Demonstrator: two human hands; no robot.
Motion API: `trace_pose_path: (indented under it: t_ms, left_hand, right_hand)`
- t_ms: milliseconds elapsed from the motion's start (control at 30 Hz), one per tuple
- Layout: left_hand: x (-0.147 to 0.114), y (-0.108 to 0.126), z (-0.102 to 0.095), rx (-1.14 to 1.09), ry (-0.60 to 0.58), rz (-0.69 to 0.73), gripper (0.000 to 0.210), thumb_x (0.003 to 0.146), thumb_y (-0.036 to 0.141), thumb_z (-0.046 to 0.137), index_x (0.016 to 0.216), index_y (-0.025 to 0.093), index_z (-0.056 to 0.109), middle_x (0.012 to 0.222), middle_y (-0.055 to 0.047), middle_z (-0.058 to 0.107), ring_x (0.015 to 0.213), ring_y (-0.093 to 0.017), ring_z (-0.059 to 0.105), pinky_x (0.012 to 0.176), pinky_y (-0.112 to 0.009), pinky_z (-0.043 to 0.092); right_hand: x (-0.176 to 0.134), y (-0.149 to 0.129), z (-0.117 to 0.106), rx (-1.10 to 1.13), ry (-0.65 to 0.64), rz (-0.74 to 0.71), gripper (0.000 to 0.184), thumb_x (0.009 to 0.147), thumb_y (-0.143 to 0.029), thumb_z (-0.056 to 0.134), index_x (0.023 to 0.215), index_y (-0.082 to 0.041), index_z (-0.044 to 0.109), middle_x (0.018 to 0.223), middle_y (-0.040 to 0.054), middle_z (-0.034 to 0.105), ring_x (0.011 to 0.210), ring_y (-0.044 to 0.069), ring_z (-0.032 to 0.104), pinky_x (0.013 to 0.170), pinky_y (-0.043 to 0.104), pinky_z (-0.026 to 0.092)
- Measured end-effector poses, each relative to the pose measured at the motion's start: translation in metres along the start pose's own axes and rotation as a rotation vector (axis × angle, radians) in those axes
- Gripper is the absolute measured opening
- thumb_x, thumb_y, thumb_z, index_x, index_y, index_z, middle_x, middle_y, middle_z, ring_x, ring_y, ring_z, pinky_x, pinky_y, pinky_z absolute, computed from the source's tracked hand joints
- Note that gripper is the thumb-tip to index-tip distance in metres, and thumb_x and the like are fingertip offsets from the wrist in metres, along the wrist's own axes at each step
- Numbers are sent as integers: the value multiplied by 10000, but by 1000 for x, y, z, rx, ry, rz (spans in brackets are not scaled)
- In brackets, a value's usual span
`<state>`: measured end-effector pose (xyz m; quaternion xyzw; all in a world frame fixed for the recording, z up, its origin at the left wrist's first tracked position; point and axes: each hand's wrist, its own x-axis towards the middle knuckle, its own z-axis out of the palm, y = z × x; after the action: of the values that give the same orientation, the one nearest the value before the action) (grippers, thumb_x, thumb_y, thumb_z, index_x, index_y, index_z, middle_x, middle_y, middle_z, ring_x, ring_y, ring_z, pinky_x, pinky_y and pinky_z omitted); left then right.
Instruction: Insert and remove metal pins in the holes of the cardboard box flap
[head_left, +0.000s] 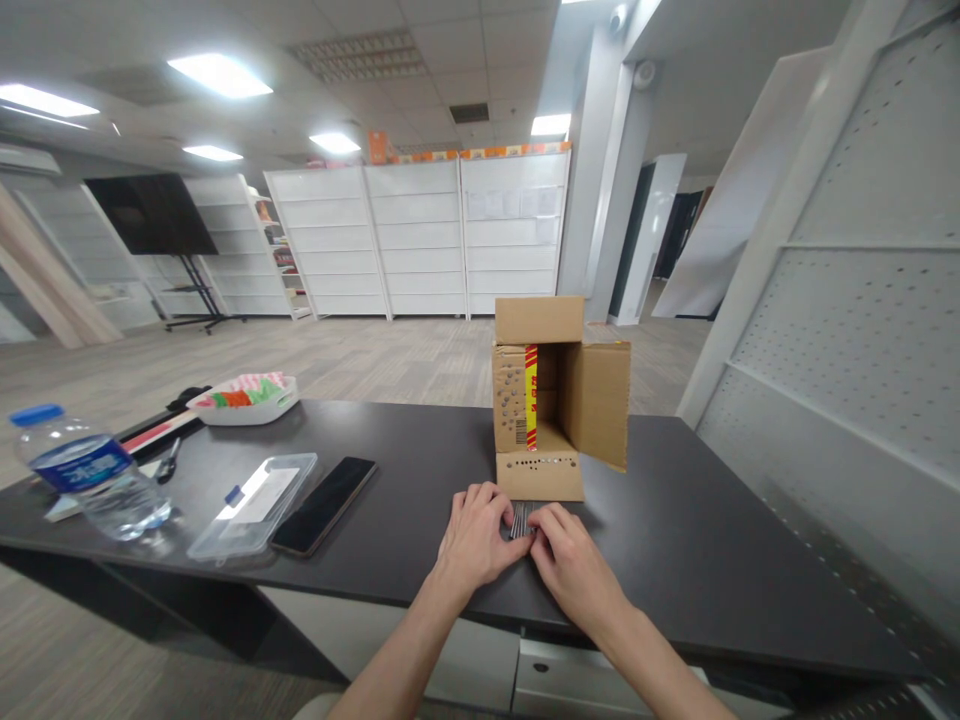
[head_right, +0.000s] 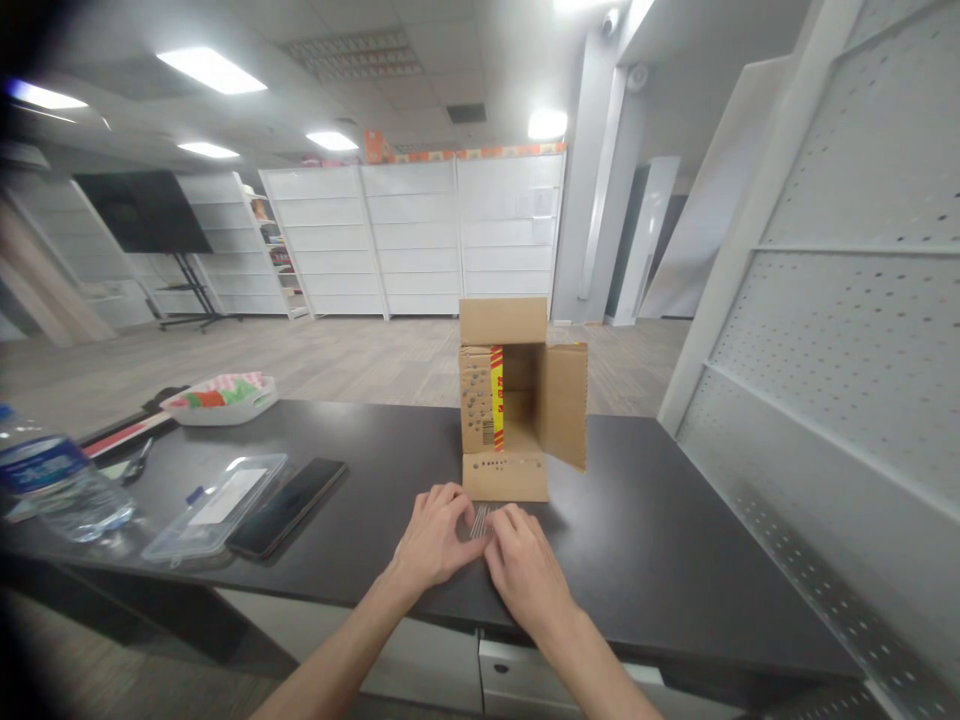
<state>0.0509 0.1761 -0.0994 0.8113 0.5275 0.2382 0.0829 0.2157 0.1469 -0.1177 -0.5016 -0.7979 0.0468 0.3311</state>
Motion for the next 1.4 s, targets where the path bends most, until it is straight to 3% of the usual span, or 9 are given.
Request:
trace_pose_path:
  t_ms: [200, 467, 1000, 1200, 1400]
  left_hand:
    - [0, 1, -2, -3, -5, 6, 280, 766, 459, 673, 760, 215, 536, 934, -13, 567, 977, -221, 505, 845, -364, 345]
    - [1, 1, -2, 8, -23, -2, 278, 766, 458, 672, 758, 216, 535, 937, -16, 566, 980, -223, 500, 852, -365, 341]
    - [0, 1, -2, 1, -15, 4, 277, 762, 457, 676, 761, 219, 534, 937, -19, 570, 981, -227, 504, 851, -369, 341]
    - [0, -1, 1, 12, -2, 13, 334, 750, 512, 689, 763, 213, 541, 936, -16, 568, 986, -224, 500, 867, -372, 336]
    - [1, -4, 3, -5, -9, 19, 420, 729, 608, 678, 772, 209, 553, 966, -25, 576, 997, -229, 498, 873, -382, 330]
  right_hand:
    - [0, 1, -1, 35, 21, 57, 160, 879, -96, 443, 921, -197, 560, 926, 50, 611, 890, 212, 552, 807, 346, 418]
    - [1, 4, 0, 109, 2, 46, 246, 861, -72, 434, 995, -196, 599, 982, 52, 656, 954, 198, 577, 890, 361, 427]
    - [4, 4, -3, 143, 2, 69, 248, 871, -87, 425, 1005, -204, 598, 999, 44, 656, 969, 191, 580, 892, 340, 423]
    - [24, 18, -3, -18, 73, 38, 195, 873, -105, 443, 935, -192, 606, 939, 50, 634, 940, 194, 559, 849, 322, 415]
    - [45, 31, -4, -196, 115, -19, 203, 870, -97, 443, 963, -186, 600, 1007, 63, 621, 984, 206, 517, 862, 321, 374]
